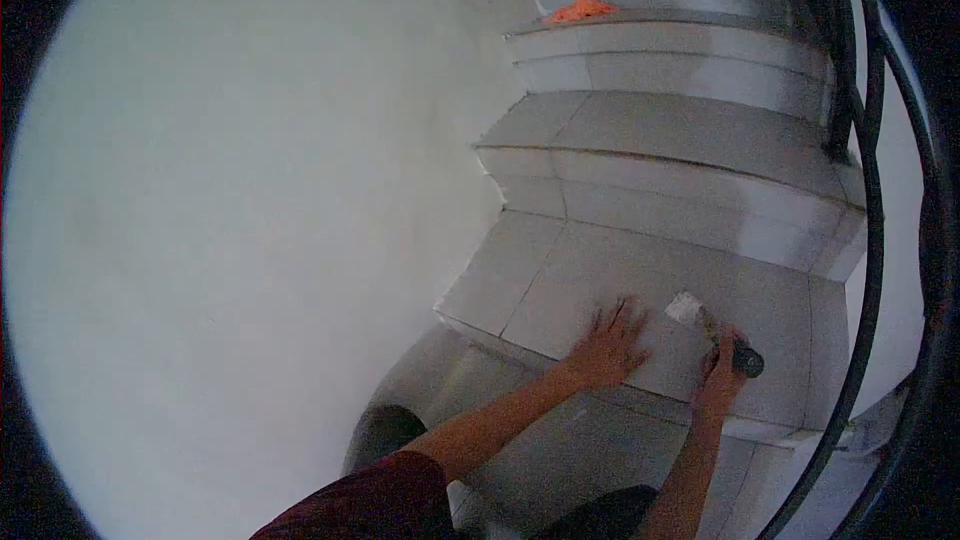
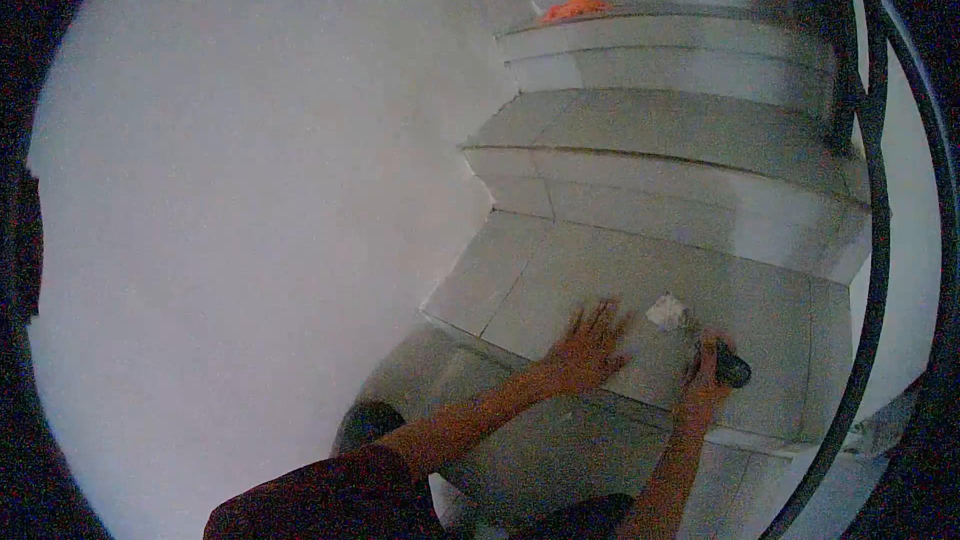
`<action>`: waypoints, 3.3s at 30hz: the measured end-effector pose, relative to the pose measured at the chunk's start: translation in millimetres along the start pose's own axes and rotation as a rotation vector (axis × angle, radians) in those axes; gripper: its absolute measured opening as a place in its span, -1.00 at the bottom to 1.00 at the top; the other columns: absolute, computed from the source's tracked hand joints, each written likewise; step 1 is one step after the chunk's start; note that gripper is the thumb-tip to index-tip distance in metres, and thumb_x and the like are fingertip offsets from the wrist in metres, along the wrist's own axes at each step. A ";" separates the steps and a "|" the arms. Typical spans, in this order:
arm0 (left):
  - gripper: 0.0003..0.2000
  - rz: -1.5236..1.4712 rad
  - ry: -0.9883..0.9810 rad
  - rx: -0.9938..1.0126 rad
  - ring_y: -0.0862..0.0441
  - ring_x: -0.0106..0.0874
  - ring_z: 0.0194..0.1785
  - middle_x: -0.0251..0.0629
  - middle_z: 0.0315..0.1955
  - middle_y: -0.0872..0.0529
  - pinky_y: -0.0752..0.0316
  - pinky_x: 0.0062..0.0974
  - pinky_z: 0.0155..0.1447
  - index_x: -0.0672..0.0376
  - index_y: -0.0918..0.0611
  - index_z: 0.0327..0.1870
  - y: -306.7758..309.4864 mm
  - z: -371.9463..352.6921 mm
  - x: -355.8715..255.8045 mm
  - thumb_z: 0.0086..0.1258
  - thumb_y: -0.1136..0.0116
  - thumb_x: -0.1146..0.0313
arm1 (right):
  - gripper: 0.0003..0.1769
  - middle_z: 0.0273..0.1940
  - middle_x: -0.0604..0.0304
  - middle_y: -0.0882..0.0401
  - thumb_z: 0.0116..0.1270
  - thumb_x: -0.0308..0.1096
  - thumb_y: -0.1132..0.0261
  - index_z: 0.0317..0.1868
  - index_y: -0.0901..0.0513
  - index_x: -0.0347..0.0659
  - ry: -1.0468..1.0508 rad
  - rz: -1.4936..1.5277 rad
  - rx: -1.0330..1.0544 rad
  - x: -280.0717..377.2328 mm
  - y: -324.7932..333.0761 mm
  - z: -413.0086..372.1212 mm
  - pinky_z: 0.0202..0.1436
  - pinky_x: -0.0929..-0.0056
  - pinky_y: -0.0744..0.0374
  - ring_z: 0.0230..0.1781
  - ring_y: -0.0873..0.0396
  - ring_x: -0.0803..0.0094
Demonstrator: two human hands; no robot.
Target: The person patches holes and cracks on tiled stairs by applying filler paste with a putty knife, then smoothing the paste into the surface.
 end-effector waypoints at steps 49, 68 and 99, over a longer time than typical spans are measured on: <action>-0.26 -0.059 0.450 0.009 -0.03 -0.06 0.74 -0.15 0.70 -0.13 0.18 0.17 0.74 -0.14 -0.22 0.70 24.0 -44.6 220.7 0.63 0.24 -0.32 | -0.65 -0.39 0.39 -0.47 0.62 -0.15 -0.30 0.22 -0.66 -0.19 0.641 -0.722 0.272 42.6 -34.8 9.2 -0.48 0.56 -0.32 -0.53 -0.32 0.69; -0.40 -0.468 0.809 -0.062 -0.12 0.11 0.68 -0.02 0.67 -0.19 0.07 0.20 0.71 0.06 -0.33 0.63 -73.4 -274.2 54.4 0.64 0.01 0.06 | -0.63 -0.16 0.25 -0.72 0.59 -0.20 -0.36 0.24 -0.72 -0.24 0.478 -0.677 0.222 52.3 -36.8 -3.7 -0.40 0.55 -0.47 -0.43 -0.49 0.59; -0.19 0.087 0.658 0.041 -0.11 -0.10 0.71 -0.13 0.69 -0.12 0.03 0.10 0.73 0.07 -0.10 0.72 3.1 -331.6 8.2 0.55 -0.12 0.01 | -0.67 -0.20 0.02 -0.79 0.55 -0.26 -0.37 0.18 -0.59 -0.24 0.567 -0.695 1.446 -37.1 -376.0 -280.5 -0.28 0.31 -0.71 -0.32 -0.76 0.36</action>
Point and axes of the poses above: each hand's wrist, its own z-axis towards the middle knuckle, its own y-axis out of the back of the hand, x = y × z, the point moved 10 cm from there along z, towards the middle knuckle
